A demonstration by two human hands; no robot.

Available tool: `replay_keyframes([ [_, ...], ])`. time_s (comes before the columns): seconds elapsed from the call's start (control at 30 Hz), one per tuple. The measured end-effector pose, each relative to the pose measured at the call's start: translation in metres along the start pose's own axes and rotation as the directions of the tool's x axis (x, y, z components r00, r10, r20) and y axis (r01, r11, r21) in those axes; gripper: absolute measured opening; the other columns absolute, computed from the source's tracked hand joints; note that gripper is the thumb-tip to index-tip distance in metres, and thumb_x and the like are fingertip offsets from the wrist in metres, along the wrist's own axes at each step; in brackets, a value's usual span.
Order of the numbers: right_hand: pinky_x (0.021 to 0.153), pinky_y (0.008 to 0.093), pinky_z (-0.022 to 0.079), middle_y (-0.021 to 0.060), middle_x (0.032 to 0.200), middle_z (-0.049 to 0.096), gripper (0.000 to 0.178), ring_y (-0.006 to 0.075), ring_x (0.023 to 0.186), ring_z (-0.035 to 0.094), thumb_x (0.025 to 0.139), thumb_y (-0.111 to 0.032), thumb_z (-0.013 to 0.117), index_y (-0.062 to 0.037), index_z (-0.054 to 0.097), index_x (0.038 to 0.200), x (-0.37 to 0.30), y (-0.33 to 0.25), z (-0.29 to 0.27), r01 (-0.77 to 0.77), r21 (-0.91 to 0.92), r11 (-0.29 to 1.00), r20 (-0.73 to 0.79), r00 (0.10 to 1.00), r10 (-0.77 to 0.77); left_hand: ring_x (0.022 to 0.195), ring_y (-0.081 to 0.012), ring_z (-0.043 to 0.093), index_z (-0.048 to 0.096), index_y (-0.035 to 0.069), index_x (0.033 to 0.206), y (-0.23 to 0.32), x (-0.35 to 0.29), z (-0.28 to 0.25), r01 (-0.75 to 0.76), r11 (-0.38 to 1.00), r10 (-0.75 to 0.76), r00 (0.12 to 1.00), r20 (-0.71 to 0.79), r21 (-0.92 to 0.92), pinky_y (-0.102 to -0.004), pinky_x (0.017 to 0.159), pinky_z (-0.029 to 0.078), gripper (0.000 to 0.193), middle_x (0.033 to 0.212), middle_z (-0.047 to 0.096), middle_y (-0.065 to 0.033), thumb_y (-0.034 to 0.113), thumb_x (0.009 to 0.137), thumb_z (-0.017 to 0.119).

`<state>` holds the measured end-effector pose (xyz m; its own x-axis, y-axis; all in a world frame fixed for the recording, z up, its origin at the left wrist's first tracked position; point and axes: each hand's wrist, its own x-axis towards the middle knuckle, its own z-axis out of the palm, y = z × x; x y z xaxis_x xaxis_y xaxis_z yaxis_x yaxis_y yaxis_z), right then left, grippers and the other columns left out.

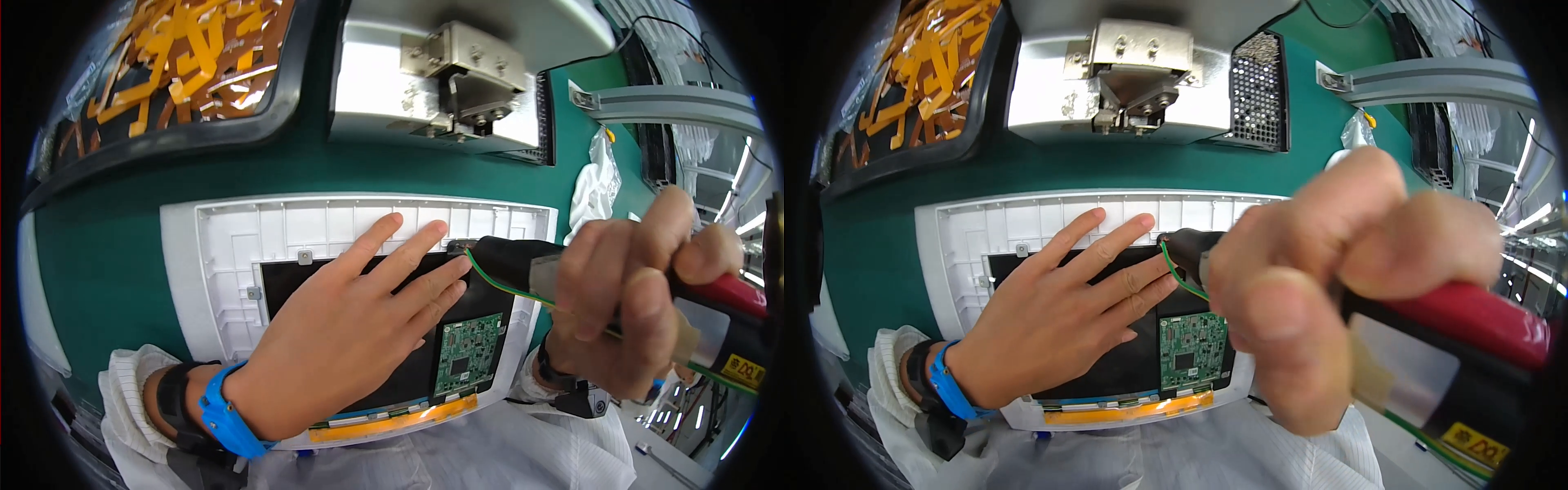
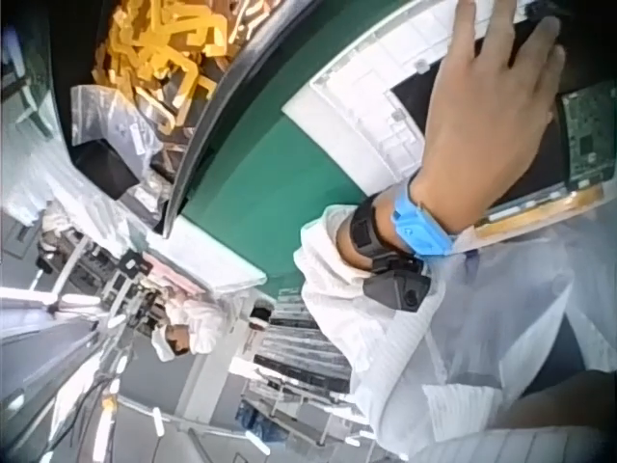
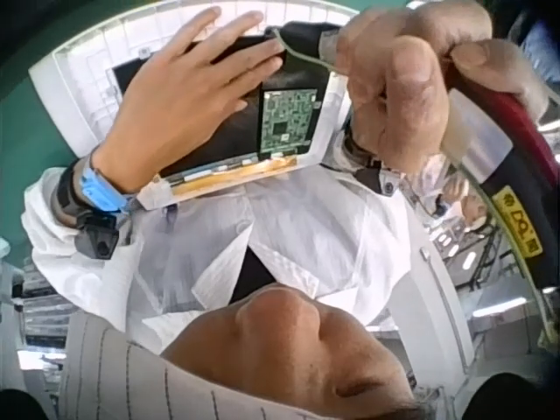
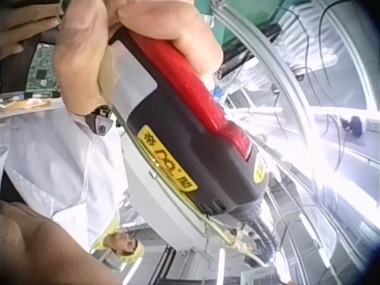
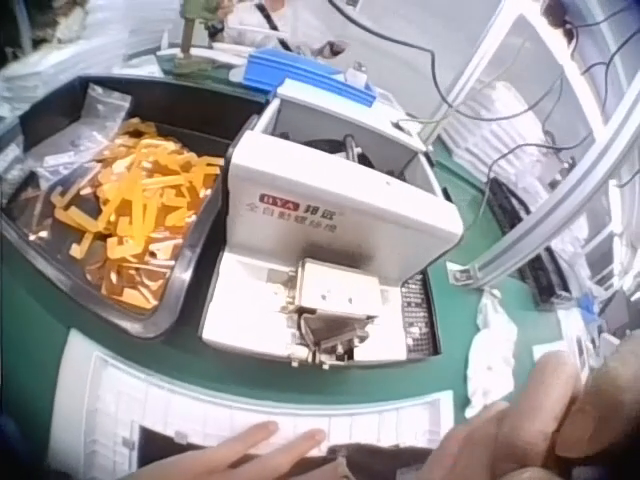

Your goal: The person positions a circuit board onto a display panel, secures it with a power screwdriver, and then connects a ribbon cable with the help of another person.

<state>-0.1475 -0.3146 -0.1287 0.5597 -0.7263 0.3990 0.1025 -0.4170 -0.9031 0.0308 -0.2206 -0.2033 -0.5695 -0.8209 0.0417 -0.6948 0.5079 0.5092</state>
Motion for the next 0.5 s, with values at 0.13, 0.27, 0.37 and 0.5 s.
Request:
replay_keyframes([
  [0.13,0.055,0.0303,0.056,0.0068,0.086,0.047,0.033,0.0114,0.052,0.054,0.095,-0.01,0.067,-0.0093,0.036,0.105,0.002,-0.012,-0.004,-0.088,-0.065,0.994,0.038,0.995,0.09,0.141,-0.0254,0.038,0.062,0.013,0.132,0.001,0.004,-0.005,0.006,0.998,-0.006,1.0,-0.001,-0.07,-0.0482,0.121,0.023,0.051,0.138,0.057,-0.0027,0.029,0.083,0.07],
  [0.27,0.082,0.043,0.063,0.0131,0.092,0.055,0.034,0.0262,0.078,0.07,0.096,-0.017,0.066,-0.0095,0.034,0.105,0.01,-0.034,0.01,-0.353,0.145,0.924,0.007,0.934,0.356,0.14,-0.0249,0.039,0.06,0.012,0.132,-0.003,0.005,-0.008,-0.027,0.998,0.024,0.999,0.041,0.06,-0.0486,0.118,0.028,0.049,0.14,0.053,-0.0023,0.033,0.089,0.067],
  [0.37,0.068,0.0364,0.053,0.0074,0.085,0.051,0.021,0.0187,0.065,0.058,0.102,-0.024,0.052,-0.0085,0.04,0.109,0.008,-0.034,-0.007,-0.077,0.17,0.983,-0.14,0.985,0.101,0.138,-0.0255,0.041,0.06,0.011,0.132,-0.001,0.007,-0.016,-0.027,0.998,0.024,0.998,0.05,0.064,-0.0491,0.116,0.031,0.051,0.14,0.053,-0.0037,0.031,0.086,0.07],
  [0.5,0.057,0.0322,0.043,0.0022,0.076,0.045,0.022,0.0117,0.051,0.044,0.109,-0.025,0.036,-0.006,0.047,0.111,0.016,-0.022,-0.056,0.253,0.153,0.955,-0.092,0.966,-0.241,0.141,-0.0256,0.039,0.056,0.015,0.138,-0.001,0.011,-0.017,-0.045,0.997,0.041,0.997,0.066,0.07,-0.0496,0.117,0.029,0.059,0.15,0.046,-0.0052,0.031,0.083,0.073],
])
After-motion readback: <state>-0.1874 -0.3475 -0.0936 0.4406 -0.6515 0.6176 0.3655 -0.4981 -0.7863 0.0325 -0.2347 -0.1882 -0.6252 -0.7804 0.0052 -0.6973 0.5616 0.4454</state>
